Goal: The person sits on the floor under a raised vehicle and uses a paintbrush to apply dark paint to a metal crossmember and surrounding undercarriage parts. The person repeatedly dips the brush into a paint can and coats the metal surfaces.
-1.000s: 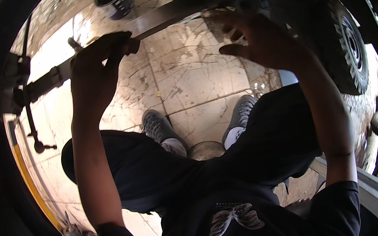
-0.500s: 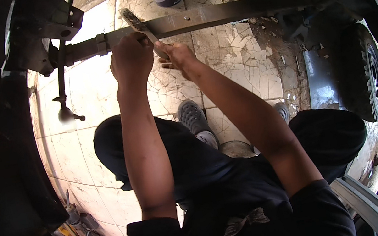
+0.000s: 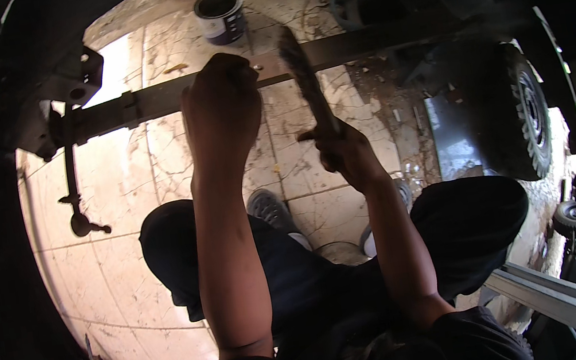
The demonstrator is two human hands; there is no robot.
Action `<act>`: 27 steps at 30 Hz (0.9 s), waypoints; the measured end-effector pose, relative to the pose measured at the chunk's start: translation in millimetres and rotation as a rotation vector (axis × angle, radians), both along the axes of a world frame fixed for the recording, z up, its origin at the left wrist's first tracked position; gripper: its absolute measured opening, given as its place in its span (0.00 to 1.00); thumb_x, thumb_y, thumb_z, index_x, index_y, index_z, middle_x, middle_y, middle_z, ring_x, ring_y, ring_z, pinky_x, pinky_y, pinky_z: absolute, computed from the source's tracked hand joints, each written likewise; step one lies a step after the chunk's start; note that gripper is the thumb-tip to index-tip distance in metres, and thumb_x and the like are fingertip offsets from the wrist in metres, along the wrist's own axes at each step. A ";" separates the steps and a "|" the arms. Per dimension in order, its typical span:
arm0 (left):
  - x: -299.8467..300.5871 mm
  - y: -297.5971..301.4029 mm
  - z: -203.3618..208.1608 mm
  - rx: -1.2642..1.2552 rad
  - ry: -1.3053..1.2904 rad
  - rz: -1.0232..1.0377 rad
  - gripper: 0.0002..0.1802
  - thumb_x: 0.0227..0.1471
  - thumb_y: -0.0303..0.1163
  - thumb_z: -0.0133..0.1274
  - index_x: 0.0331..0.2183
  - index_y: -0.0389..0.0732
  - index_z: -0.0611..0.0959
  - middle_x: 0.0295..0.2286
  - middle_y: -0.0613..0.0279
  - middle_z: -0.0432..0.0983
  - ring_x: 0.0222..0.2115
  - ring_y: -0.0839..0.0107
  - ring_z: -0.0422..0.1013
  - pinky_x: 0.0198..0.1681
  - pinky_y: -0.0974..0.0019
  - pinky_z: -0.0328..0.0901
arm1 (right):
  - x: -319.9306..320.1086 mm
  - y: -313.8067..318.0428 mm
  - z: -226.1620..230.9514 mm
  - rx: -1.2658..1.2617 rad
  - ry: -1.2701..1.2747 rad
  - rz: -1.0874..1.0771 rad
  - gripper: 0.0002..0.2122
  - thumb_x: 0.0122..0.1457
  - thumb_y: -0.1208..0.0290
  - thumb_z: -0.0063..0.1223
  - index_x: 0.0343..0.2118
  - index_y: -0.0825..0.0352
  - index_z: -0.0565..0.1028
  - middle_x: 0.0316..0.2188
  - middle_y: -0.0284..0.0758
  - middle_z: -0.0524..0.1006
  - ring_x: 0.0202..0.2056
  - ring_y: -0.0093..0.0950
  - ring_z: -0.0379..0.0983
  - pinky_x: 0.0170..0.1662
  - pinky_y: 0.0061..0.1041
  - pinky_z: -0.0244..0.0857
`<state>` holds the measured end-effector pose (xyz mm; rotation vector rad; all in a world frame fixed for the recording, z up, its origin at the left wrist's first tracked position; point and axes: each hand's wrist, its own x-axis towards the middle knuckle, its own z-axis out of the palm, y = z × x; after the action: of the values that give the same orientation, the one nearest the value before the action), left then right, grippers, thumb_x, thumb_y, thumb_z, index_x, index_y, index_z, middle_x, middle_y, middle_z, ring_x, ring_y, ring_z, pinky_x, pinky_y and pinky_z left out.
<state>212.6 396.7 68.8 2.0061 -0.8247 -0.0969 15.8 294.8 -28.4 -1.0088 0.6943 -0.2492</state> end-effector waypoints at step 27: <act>-132.2 -217.7 -98.4 0.063 0.252 -0.509 0.13 0.52 0.28 0.49 0.36 0.32 0.83 0.35 0.35 0.81 0.39 0.39 0.78 0.47 0.43 0.73 | -44.7 -255.0 57.7 -1.721 0.853 -0.087 0.29 0.66 0.72 0.45 0.70 0.45 0.58 0.49 0.56 0.76 0.47 0.56 0.76 0.45 0.53 0.71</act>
<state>80.4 179.1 -29.6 1.7507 -1.1558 -0.6590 -29.0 39.8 29.3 -2.8231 1.3014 -0.5161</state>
